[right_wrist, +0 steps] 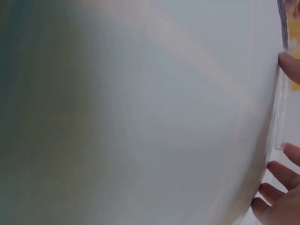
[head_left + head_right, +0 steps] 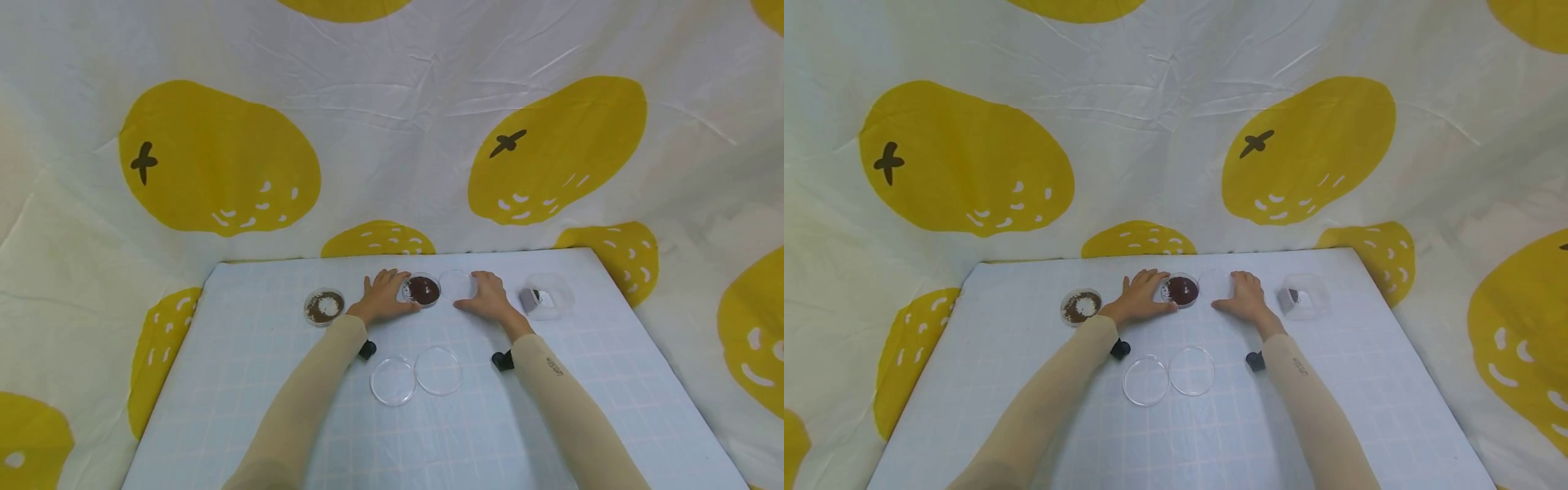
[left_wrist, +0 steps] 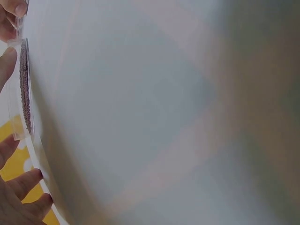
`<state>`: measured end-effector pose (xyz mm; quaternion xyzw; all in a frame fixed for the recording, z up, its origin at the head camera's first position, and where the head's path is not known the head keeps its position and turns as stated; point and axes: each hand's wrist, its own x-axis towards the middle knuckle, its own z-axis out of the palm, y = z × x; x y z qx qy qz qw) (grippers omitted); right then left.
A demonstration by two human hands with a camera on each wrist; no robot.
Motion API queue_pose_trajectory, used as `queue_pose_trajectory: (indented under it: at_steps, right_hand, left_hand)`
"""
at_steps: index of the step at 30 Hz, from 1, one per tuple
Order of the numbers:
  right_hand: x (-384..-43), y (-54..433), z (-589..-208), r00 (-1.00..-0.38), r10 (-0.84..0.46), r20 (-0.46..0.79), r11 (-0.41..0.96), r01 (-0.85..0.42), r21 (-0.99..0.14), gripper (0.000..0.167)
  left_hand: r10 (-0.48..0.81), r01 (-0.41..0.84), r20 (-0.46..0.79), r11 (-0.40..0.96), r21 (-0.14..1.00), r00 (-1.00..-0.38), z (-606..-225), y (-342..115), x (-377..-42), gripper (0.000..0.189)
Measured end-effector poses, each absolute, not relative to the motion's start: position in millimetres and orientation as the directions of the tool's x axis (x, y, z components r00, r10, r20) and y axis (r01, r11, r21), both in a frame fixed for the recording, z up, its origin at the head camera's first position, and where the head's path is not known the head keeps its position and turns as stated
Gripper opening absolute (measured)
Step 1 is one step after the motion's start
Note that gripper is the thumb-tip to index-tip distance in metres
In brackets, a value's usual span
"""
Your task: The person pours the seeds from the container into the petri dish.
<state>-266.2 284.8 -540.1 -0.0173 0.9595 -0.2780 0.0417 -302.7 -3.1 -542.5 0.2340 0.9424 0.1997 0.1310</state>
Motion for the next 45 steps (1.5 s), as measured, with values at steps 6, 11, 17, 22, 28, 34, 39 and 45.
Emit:
queue_pose_trajectory:
  at_steps: [6, 11, 17, 22, 28, 34, 39, 45]
  right_hand:
    - [-261, 285, -537, -0.995, -0.039, -0.090, 0.827, 0.019, -0.562, 0.095]
    - [-255, 286, -536, -0.996, -0.038, -0.075, 0.815, 0.013, -0.579, 0.094]
    - [-249, 286, -531, -0.996, -0.038, -0.084, 0.779, 0.023, -0.626, 0.095]
    - [-247, 283, -526, -0.996, -0.038, -0.083, 0.743, 0.027, -0.669, 0.098]
    - [-245, 282, -524, -0.998, -0.054, -0.041, 0.709, -0.009, -0.705, 0.097]
    - [-243, 280, -524, -0.997, -0.074, -0.004, 0.671, -0.047, -0.740, 0.095]
    - [-244, 278, -524, -0.993, -0.105, 0.058, 0.631, -0.112, -0.768, 0.094]
    - [-247, 270, -523, -0.980, -0.163, 0.115, 0.560, -0.188, -0.807, 0.091]
  left_hand:
    - [0.493, 0.393, -0.151, 0.814, 0.429, -0.857, -540, -3, -301, 0.094]
    - [0.496, 0.397, -0.143, 0.810, 0.432, -0.856, -539, -4, -301, 0.094]
    - [0.492, 0.392, -0.145, 0.811, 0.434, -0.858, -538, -4, -300, 0.093]
    - [0.485, 0.381, -0.152, 0.814, 0.438, -0.861, -537, -4, -300, 0.092]
    - [0.483, 0.379, -0.164, 0.820, 0.428, -0.860, -537, -2, -299, 0.094]
    - [0.484, 0.381, -0.162, 0.821, 0.426, -0.860, -538, -2, -300, 0.094]
    - [0.484, 0.379, -0.165, 0.819, 0.431, -0.859, -539, -2, -301, 0.095]
    - [0.481, 0.378, -0.165, 0.822, 0.425, -0.861, -541, -2, -302, 0.095]
